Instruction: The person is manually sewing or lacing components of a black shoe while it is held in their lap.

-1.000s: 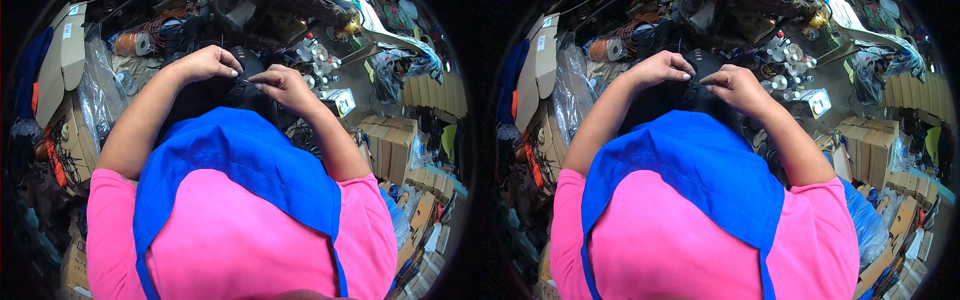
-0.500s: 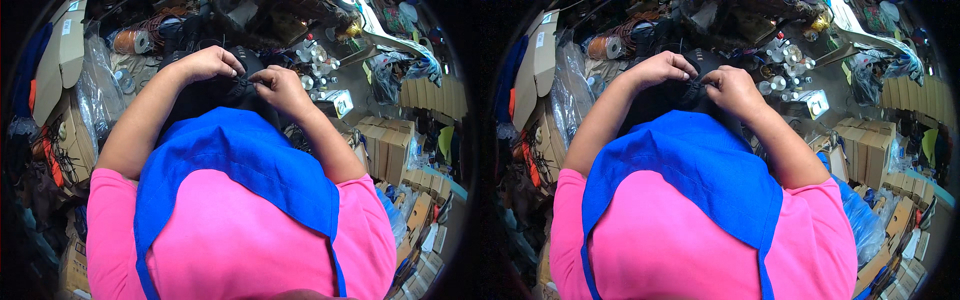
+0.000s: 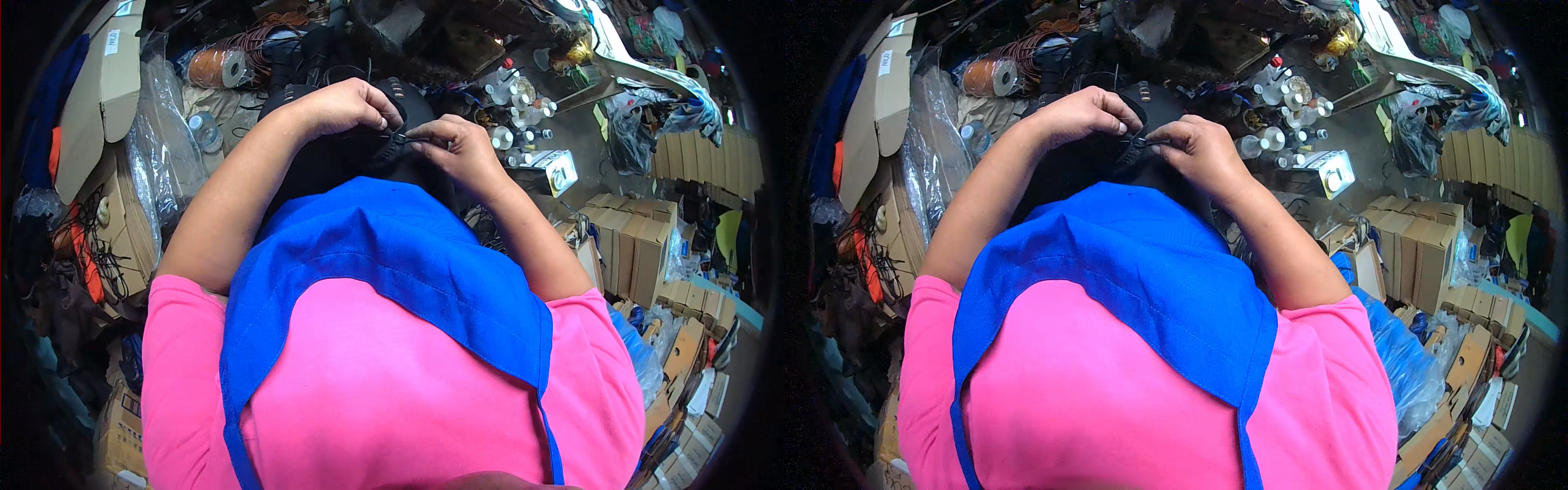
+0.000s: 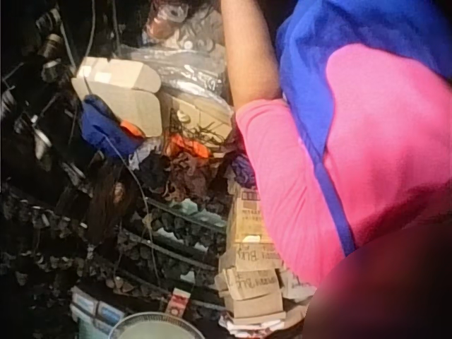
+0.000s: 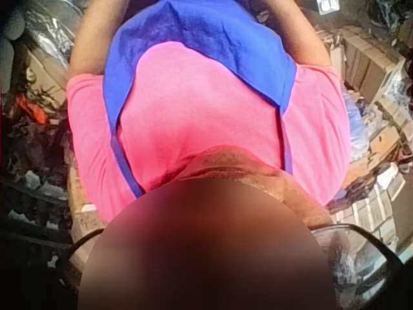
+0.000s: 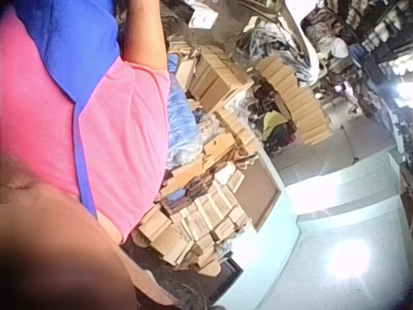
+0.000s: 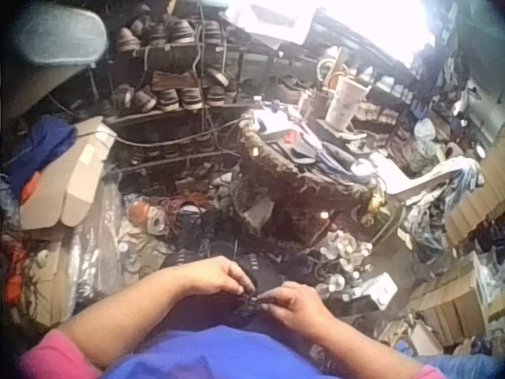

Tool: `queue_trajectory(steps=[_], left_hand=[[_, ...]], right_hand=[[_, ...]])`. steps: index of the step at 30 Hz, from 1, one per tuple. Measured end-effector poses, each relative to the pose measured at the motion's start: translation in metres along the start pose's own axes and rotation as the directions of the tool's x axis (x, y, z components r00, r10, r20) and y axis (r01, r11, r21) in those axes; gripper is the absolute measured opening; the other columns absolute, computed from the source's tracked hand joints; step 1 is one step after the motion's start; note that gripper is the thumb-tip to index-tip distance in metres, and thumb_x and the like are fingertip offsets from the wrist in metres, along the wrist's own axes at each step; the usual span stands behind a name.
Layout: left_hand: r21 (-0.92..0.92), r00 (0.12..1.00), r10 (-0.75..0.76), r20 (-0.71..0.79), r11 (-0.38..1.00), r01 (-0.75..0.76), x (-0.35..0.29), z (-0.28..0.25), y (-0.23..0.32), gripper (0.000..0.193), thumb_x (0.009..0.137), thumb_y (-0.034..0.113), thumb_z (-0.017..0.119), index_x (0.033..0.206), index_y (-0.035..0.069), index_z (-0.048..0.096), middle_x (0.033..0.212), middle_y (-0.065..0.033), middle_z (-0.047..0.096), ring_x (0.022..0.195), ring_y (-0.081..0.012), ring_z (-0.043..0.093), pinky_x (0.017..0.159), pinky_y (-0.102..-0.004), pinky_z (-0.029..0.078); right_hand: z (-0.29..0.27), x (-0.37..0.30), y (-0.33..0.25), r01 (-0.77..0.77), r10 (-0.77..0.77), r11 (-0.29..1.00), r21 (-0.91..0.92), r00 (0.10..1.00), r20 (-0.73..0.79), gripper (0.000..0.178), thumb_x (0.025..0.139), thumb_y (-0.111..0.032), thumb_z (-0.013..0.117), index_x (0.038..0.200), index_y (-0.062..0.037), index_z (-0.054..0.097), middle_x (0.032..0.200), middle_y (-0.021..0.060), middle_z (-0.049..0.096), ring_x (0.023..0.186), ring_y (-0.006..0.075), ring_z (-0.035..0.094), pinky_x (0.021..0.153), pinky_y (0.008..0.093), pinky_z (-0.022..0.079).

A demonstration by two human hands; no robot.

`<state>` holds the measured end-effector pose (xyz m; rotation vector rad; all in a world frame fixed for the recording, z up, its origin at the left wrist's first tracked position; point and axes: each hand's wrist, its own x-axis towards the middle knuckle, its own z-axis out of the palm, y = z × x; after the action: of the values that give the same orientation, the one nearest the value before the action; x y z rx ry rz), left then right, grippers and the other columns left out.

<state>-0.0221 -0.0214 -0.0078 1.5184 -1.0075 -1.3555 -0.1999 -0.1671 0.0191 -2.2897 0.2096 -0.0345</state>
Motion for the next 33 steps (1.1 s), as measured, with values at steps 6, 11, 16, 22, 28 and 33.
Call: queue_trajectory(steps=[6,11,16,22,28,33], left_hand=[[-0.002,1.0,-0.012,0.025,1.0,0.012,0.002,-0.001,0.001,0.031,0.072,0.005,0.058,0.101,-0.003,0.066,0.093,-0.0081,0.068,0.089,-0.0145,0.06,0.087,-0.0266,0.044],[0.028,0.999,-0.029,0.031,0.999,0.028,0.002,-0.002,0.002,0.029,0.073,0.004,0.06,0.101,-0.003,0.066,0.092,-0.0076,0.068,0.088,-0.0142,0.06,0.086,-0.027,0.044],[0.172,1.0,-0.02,0.0,0.985,0.02,0.002,0.001,0.006,0.026,0.075,0.008,0.065,0.099,0.0,0.067,0.089,-0.0074,0.066,0.087,-0.0157,0.06,0.083,-0.0282,0.045],[0.409,0.981,0.195,0.021,0.893,-0.186,0.005,0.002,-0.007,0.021,0.075,0.01,0.069,0.096,0.009,0.07,0.087,-0.0066,0.057,0.087,-0.0209,0.058,0.08,-0.0302,0.046],[0.434,0.984,0.176,0.034,0.884,-0.174,0.007,0.005,-0.005,0.022,0.073,0.006,0.07,0.095,0.009,0.07,0.087,-0.0066,0.057,0.087,-0.0209,0.058,0.079,-0.0309,0.046],[0.439,0.982,0.188,0.015,0.881,-0.175,0.01,0.006,-0.006,0.021,0.072,0.006,0.07,0.093,0.008,0.07,0.085,-0.0063,0.057,0.085,-0.0208,0.058,0.078,-0.0315,0.046]], right_hand=[[-0.01,0.013,0.0,0.121,-0.11,0.979,-0.161,0.991,0.078,0.017,0.073,-0.007,0.068,0.09,-0.009,0.069,0.077,0.0078,0.058,0.074,0.0226,0.06,0.066,0.0314,0.048],[-0.016,0.029,-0.014,0.295,-0.238,0.888,-0.352,0.951,0.199,0.017,0.071,-0.006,0.066,0.087,-0.0077,0.068,0.078,0.0097,0.057,0.074,0.0262,0.059,0.066,0.0342,0.048],[-0.015,0.036,0.003,0.263,-0.219,0.954,-0.144,0.939,0.265,0.015,0.073,-0.007,0.067,0.088,-0.0073,0.068,0.079,0.0093,0.056,0.076,0.024,0.058,0.068,0.0331,0.047],[-0.021,0.038,0.036,-0.022,-0.065,0.983,0.18,0.886,0.459,0.018,0.082,-0.013,0.066,0.098,-0.007,0.068,0.087,0.0029,0.056,0.087,0.015,0.054,0.077,0.0298,0.044],[-0.022,0.039,0.051,-0.158,-0.014,0.95,0.27,0.84,0.542,0.021,0.084,-0.011,0.062,0.104,-0.0072,0.068,0.087,0.0003,0.053,0.086,0.0124,0.051,0.079,0.0264,0.042],[-0.016,0.041,0.054,-0.205,0.014,0.935,0.29,0.837,0.546,0.022,0.082,-0.008,0.064,0.103,-0.0085,0.069,0.089,0.0029,0.059,0.09,0.014,0.055,0.084,0.0277,0.044]])
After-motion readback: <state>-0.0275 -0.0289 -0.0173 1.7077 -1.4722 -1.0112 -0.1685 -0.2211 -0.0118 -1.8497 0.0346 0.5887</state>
